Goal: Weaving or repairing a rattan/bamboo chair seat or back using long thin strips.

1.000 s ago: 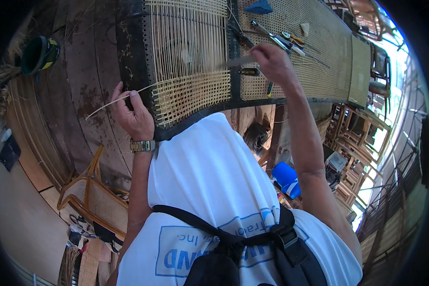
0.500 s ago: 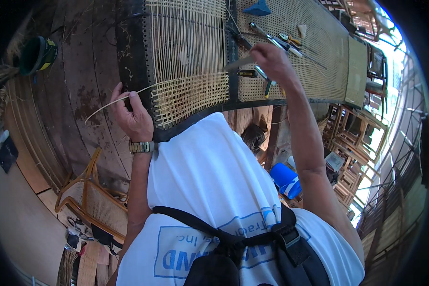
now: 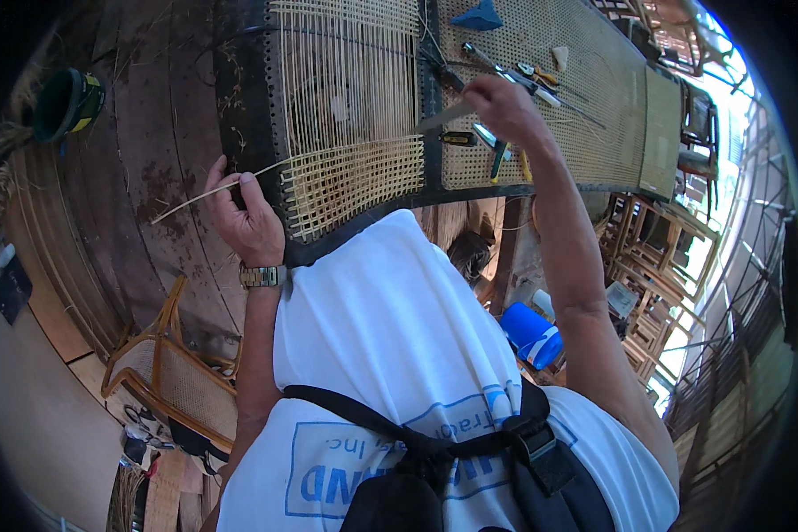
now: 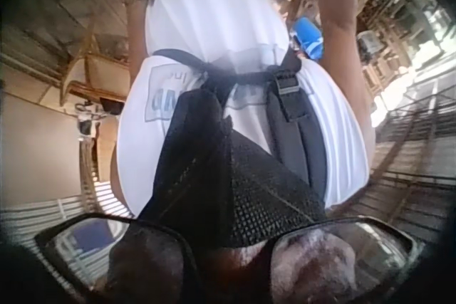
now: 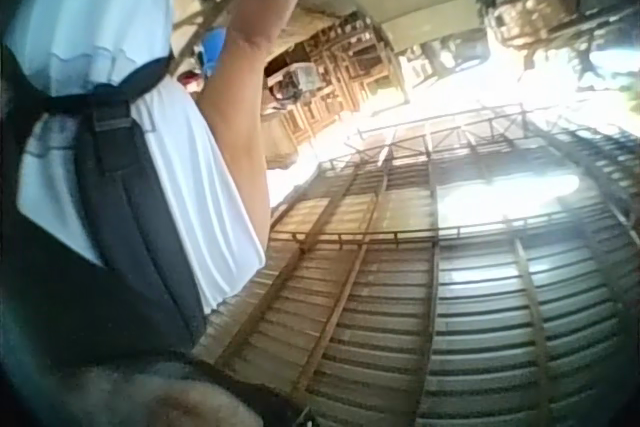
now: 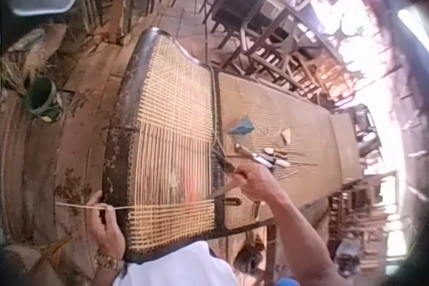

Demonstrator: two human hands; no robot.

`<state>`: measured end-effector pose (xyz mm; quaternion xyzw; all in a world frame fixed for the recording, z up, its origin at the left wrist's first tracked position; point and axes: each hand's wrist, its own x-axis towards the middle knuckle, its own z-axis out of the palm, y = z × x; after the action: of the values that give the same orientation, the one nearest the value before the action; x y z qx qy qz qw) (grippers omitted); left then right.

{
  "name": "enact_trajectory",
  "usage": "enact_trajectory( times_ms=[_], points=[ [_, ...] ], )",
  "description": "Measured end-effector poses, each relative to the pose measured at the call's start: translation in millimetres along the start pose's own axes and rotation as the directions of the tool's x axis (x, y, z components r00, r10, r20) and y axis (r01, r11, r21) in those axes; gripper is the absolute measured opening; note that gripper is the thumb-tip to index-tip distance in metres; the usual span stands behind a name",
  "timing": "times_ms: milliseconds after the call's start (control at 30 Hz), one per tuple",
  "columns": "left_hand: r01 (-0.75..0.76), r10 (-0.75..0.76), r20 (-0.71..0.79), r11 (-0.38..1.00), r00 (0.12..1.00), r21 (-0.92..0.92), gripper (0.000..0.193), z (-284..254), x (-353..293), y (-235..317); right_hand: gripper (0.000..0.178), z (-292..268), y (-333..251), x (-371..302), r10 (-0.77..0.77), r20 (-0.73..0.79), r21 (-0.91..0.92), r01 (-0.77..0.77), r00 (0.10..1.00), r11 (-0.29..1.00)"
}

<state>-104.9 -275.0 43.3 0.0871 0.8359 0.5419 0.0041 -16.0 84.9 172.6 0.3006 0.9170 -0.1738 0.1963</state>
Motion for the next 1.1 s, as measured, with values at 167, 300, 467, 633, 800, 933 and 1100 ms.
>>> enact_trajectory(
  times_ms=[167,300,467,633,800,933,1100],
  points=[
    [-0.001,0.000,-0.030,1.000,1.000,-0.028,0.021,3,1,5,0.023,12,4,-1,0.009,-0.118,-0.058,-0.015,0.993,0.998],
    [0.009,-0.009,-0.026,1.000,1.000,-0.007,0.020,0,1,7,0.024,0,-2,3,0.001,-0.159,0.038,0.006,0.987,0.999],
    [0.004,-0.005,-0.028,0.999,1.000,-0.038,0.020,1,1,6,0.025,10,-1,-6,-0.103,0.142,-0.100,0.118,0.984,0.988],
    [0.001,-0.002,-0.025,1.000,1.000,-0.013,0.021,1,1,6,0.024,6,3,-2,0.020,-0.258,0.050,-0.007,0.966,0.999],
    [0.000,-0.001,-0.032,1.000,0.999,-0.027,0.020,0,1,6,0.024,6,7,-4,-0.007,-0.090,0.013,0.008,0.996,1.000],
    [-0.011,0.010,-0.038,1.000,0.999,-0.026,0.019,4,1,2,0.022,8,9,-4,-0.001,-0.170,0.009,0.003,0.985,1.000],
    [0.035,-0.035,-0.005,0.999,0.999,-0.028,0.024,-1,-1,4,0.021,6,10,-4,0.023,-0.123,0.052,-0.017,0.992,0.998]
  ],
)
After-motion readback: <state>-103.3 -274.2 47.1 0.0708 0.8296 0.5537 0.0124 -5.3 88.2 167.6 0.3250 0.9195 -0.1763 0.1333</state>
